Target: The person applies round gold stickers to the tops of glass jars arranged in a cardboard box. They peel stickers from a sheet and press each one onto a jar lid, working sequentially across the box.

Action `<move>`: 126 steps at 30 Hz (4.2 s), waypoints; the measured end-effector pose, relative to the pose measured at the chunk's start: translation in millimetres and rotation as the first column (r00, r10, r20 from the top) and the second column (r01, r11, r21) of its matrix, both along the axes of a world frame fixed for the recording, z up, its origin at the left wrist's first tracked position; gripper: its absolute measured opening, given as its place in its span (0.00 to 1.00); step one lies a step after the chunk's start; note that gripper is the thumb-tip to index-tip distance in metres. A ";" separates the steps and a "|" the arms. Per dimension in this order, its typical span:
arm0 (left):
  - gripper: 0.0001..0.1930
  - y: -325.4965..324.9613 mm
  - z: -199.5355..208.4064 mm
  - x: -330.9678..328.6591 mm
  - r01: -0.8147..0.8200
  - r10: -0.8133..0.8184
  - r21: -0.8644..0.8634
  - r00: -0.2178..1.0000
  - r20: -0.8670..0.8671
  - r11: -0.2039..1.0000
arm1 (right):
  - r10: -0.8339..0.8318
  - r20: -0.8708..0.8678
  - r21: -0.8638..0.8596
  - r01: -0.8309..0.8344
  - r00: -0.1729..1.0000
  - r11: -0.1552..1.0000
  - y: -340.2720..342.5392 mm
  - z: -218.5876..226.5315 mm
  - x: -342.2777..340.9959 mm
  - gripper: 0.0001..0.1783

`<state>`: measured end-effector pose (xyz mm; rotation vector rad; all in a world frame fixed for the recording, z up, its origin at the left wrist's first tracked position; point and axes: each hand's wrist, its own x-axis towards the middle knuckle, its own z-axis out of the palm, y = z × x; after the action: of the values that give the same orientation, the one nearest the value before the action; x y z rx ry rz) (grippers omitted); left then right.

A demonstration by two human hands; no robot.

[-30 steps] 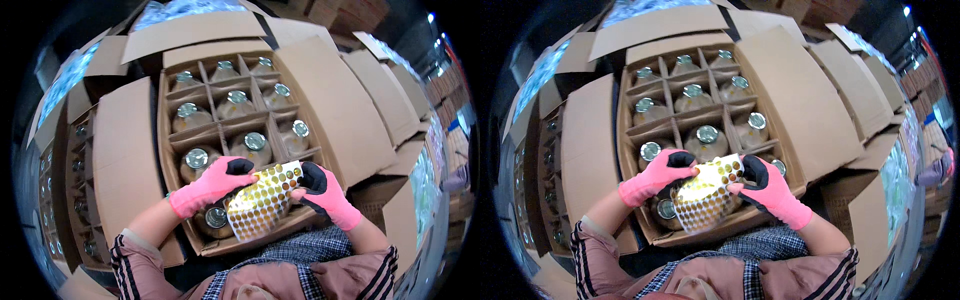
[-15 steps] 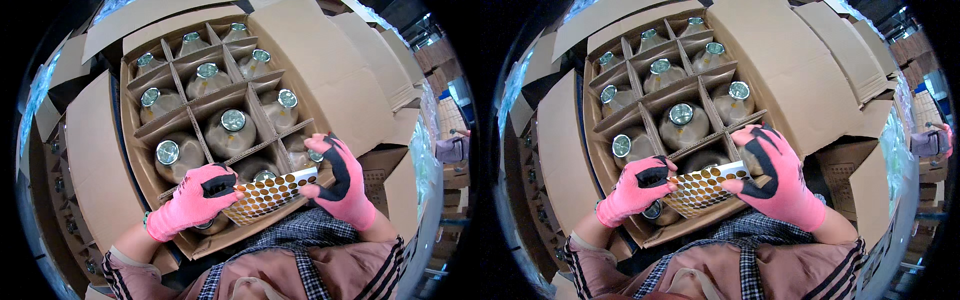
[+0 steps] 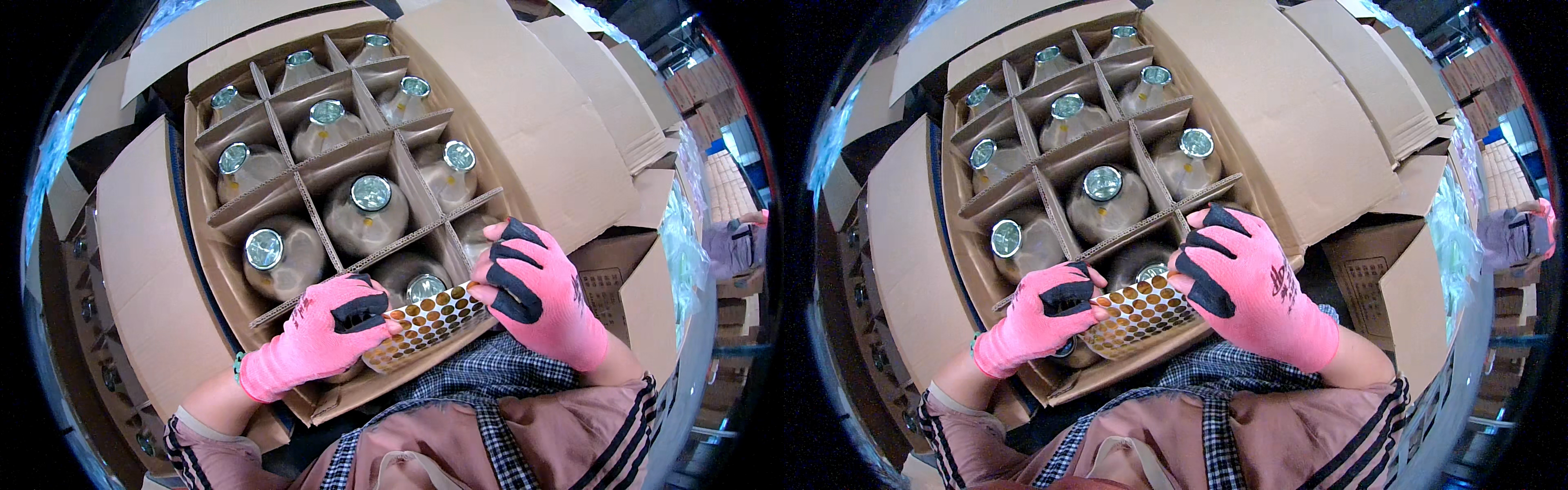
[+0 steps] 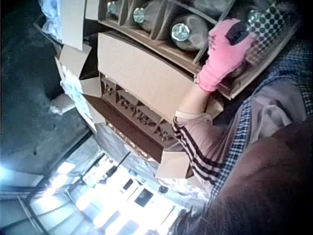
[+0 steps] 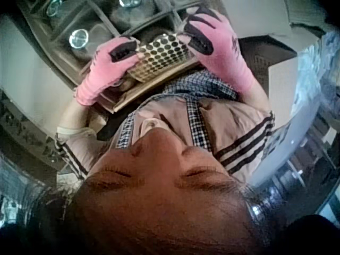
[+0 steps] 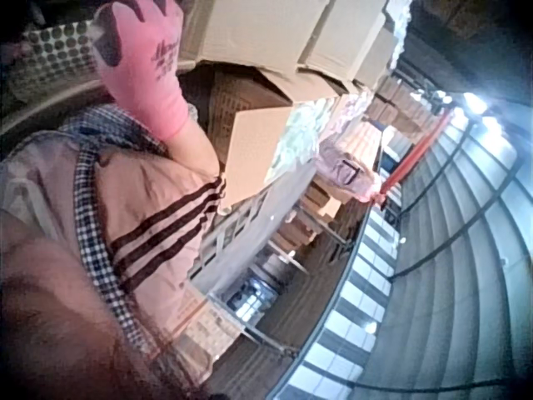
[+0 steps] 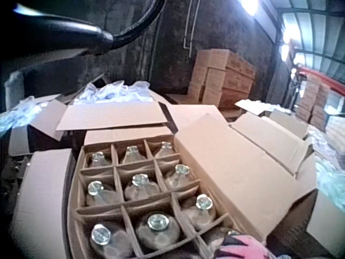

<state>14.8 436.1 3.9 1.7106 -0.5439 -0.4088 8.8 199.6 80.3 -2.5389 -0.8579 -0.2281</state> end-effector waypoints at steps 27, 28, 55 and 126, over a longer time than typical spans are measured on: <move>0.14 4.6 -2.5 6.4 -0.037 -0.021 -0.101 0.855 -0.519 0.994 | 0.143 -0.600 0.544 0.271 0.787 0.794 -3.5 -1.7 35.2 0.04; 0.14 4.9 -1.6 5.4 0.013 -0.085 -0.137 0.841 -0.534 0.990 | 0.132 -0.579 0.554 0.269 0.805 0.788 -4.7 -3.5 39.8 0.04; 0.09 14.9 -27.6 22.8 0.202 -0.378 -0.355 0.745 -0.549 0.913 | -0.209 0.058 -0.712 0.187 0.976 0.677 63.6 -106.4 423.9 0.23; 0.11 -6.1 -17.5 -9.8 0.072 -0.143 -0.179 0.895 -0.423 0.981 | 0.093 -0.171 0.290 -0.041 0.981 0.956 29.9 28.6 75.3 0.06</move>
<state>5.0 430.0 -13.6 1.3799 -0.3319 -0.7845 84.1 229.5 108.9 -2.2181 -0.7769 -0.0875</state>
